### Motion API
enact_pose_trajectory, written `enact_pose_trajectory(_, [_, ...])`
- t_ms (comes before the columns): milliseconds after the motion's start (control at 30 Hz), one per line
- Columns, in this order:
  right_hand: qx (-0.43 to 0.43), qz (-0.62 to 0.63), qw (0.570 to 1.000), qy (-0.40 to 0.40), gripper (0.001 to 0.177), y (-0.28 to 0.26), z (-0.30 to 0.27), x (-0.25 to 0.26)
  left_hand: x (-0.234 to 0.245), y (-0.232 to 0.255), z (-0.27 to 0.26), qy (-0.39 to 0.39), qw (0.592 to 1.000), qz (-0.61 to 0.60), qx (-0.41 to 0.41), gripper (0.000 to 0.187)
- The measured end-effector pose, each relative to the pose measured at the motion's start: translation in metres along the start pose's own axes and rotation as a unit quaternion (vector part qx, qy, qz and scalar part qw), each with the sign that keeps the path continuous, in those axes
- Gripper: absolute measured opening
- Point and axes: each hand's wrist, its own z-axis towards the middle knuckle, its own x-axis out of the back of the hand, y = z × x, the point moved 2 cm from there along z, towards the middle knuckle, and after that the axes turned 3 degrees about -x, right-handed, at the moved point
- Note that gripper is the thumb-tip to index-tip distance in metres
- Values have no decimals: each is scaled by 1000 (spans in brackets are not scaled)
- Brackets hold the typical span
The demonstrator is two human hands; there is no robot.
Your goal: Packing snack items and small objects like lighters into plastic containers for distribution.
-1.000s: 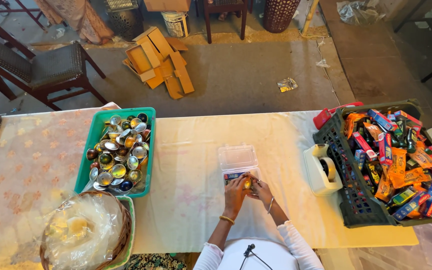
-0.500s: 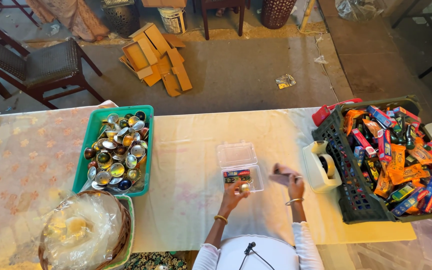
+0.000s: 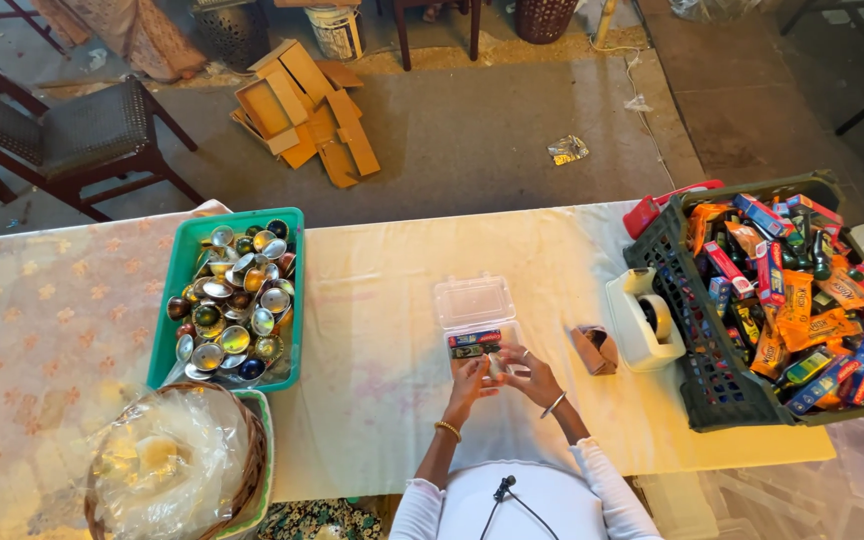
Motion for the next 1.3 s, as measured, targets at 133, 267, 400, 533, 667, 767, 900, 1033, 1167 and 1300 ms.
enact_pose_trajectory(133, [-9, -134, 990, -40, 60, -8, -3, -8, 5, 5, -2, -25, 999, 10, -19, 37])
enact_pose_trajectory(267, [54, -134, 989, -12, 57, 9, -3, -7, 3, 8, -3, -18, 979, 161, -120, 30])
enact_pose_trajectory(400, [-35, -142, 989, 32, 51, 85, 11, 8, 8, 6, -6, 25, 901, 343, -266, 28])
enact_pose_trajectory(533, [-44, -126, 984, 114, 53, 83, 7, 14, 17, 0, -15, 56, 811, 496, -305, 39])
enact_pose_trajectory(667, [-55, -219, 964, 139, 59, 51, 4, 6, 16, -2, -21, 57, 772, 584, -243, 48])
enact_pose_trajectory(767, [38, -405, 905, 123, 42, 23, -3, -2, 20, -11, -16, 61, 767, 592, -240, 49])
enact_pose_trajectory(900, [164, -468, 858, 132, 38, 79, 14, -1, 18, -8, -21, 72, 765, 590, -247, 47])
enact_pose_trajectory(1033, [271, -588, 757, 85, 43, 108, 14, -5, 14, -6, -27, 82, 763, 595, -239, 45])
enact_pose_trajectory(1167, [271, -532, 796, 101, 39, 85, -2, -11, 13, -6, -25, 87, 765, 595, -229, 45])
enact_pose_trajectory(1300, [241, -501, 823, 120, 35, 52, -15, -12, 6, -4, -26, 90, 767, 597, -215, 45])
